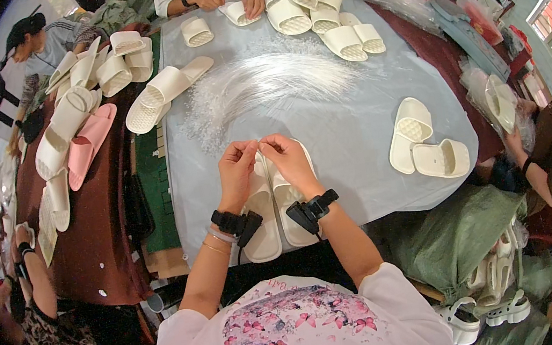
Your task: Assembling and inspecting white slippers at a production table.
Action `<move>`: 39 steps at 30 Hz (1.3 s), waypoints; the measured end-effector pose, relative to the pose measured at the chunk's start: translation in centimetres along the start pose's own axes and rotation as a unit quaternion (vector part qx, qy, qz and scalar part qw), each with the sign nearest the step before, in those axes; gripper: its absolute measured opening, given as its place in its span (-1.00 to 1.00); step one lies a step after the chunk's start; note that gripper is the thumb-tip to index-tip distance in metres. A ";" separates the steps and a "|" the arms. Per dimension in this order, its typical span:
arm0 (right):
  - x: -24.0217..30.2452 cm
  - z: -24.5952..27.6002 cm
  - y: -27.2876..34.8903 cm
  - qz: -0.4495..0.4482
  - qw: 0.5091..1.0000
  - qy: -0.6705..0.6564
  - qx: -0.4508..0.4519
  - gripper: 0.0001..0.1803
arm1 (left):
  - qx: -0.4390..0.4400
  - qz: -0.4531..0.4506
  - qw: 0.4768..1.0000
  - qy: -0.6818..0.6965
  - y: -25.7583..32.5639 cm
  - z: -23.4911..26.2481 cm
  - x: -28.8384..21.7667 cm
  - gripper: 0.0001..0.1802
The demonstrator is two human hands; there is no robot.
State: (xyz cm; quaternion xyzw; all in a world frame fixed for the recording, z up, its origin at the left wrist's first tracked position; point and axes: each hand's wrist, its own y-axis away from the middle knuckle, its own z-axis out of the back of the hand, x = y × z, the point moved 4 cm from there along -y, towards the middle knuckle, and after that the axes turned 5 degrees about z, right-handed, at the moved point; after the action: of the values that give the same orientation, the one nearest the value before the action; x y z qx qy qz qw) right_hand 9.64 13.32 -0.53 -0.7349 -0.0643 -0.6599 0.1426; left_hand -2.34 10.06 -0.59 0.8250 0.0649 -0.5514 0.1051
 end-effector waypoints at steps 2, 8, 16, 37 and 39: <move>-0.1 0.0 0.0 -0.001 1.000 -0.004 0.002 -0.80 | -0.002 0.000 1.000 -0.001 -0.1 0.0 0.0 -0.91; 0.0 0.2 0.1 -0.004 1.000 -0.009 -0.003 -0.80 | 0.011 -0.003 1.000 -0.023 0.0 -0.2 -0.5 -0.90; 0.2 -0.3 0.0 0.001 1.000 -0.006 0.010 -0.81 | -0.017 -0.006 0.999 -0.051 0.4 0.0 -0.2 -0.83; 0.1 -0.3 -0.1 -0.021 0.999 0.036 -0.010 -0.81 | -0.083 0.014 0.988 0.129 0.4 1.1 0.4 -0.82; 0.5 -0.4 -0.1 -0.005 0.998 0.061 0.005 -0.81 | -0.072 0.002 0.991 0.112 0.2 1.0 0.3 -0.82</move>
State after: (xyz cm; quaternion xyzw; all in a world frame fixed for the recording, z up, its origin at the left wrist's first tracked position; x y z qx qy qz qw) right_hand 9.25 13.20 -0.01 -0.6919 -0.0619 -0.7042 0.1468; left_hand -3.07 9.64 -1.21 0.8721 0.1141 -0.4488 0.1578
